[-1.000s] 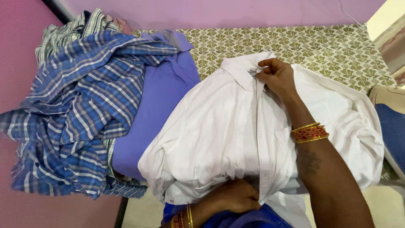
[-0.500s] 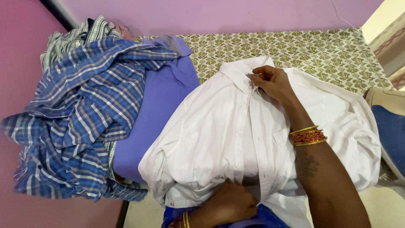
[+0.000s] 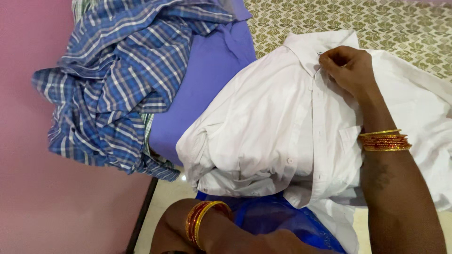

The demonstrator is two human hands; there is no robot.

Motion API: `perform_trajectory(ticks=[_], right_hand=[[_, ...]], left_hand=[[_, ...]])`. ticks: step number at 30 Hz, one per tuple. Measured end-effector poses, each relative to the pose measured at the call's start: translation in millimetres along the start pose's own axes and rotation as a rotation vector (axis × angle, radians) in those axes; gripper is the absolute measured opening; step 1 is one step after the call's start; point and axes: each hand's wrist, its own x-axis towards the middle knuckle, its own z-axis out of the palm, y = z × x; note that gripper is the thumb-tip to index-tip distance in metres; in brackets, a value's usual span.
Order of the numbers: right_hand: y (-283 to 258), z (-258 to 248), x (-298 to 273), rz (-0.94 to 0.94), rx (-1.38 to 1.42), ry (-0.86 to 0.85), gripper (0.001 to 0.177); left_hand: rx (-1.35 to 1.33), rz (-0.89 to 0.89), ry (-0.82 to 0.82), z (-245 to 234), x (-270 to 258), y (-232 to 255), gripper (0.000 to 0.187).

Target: The person irons a white shirt on a bed, then adjusts the collar and buttons the shirt. The person smooths the fabric and aligns the collar before fastening the buttons from top to bottom.

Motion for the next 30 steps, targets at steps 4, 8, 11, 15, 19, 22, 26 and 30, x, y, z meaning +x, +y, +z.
perform_trajectory(ticks=[4, 8, 11, 15, 19, 22, 26, 30], right_hand=[[17.6, -10.8, 14.3, -0.182, -0.103, -0.009, 0.019], [28.2, -20.3, 21.2, -0.306, -0.083, 0.007, 0.018], [16.9, -25.1, 14.6, -0.164, 0.150, 0.050, 0.017], [-22.3, -40.9, 5.8, -0.278, 0.074, 0.130, 0.015], [-59.6, -46.4, -41.8, -0.451, 0.014, 0.006, 0.009], [-80.6, -33.5, -85.4, -0.366, -0.104, -0.138, 0.017], [-91.1, 2.3, -118.3, -0.198, -0.297, -0.280, 0.021], [-72.6, 31.4, -99.3, -0.252, -0.409, -0.286, 0.023]], left_hand=[[-0.053, 0.063, 0.124, -17.7, -3.3, 19.0, 0.033], [-0.145, 0.232, 0.406, -72.3, -26.6, 39.7, 0.035], [-0.059, 0.226, 0.680, -101.6, -42.6, 38.0, 0.037], [0.363, -0.225, 0.775, -112.1, -34.7, -22.1, 0.072], [0.482, -0.391, 0.787, -85.0, -45.6, -82.9, 0.070], [0.358, -0.249, 0.902, -71.6, -51.6, -111.3, 0.037], [0.091, -0.082, 0.961, -92.2, -53.6, -123.6, 0.021], [0.039, -0.179, 0.945, -115.2, -57.9, -110.0, 0.036]])
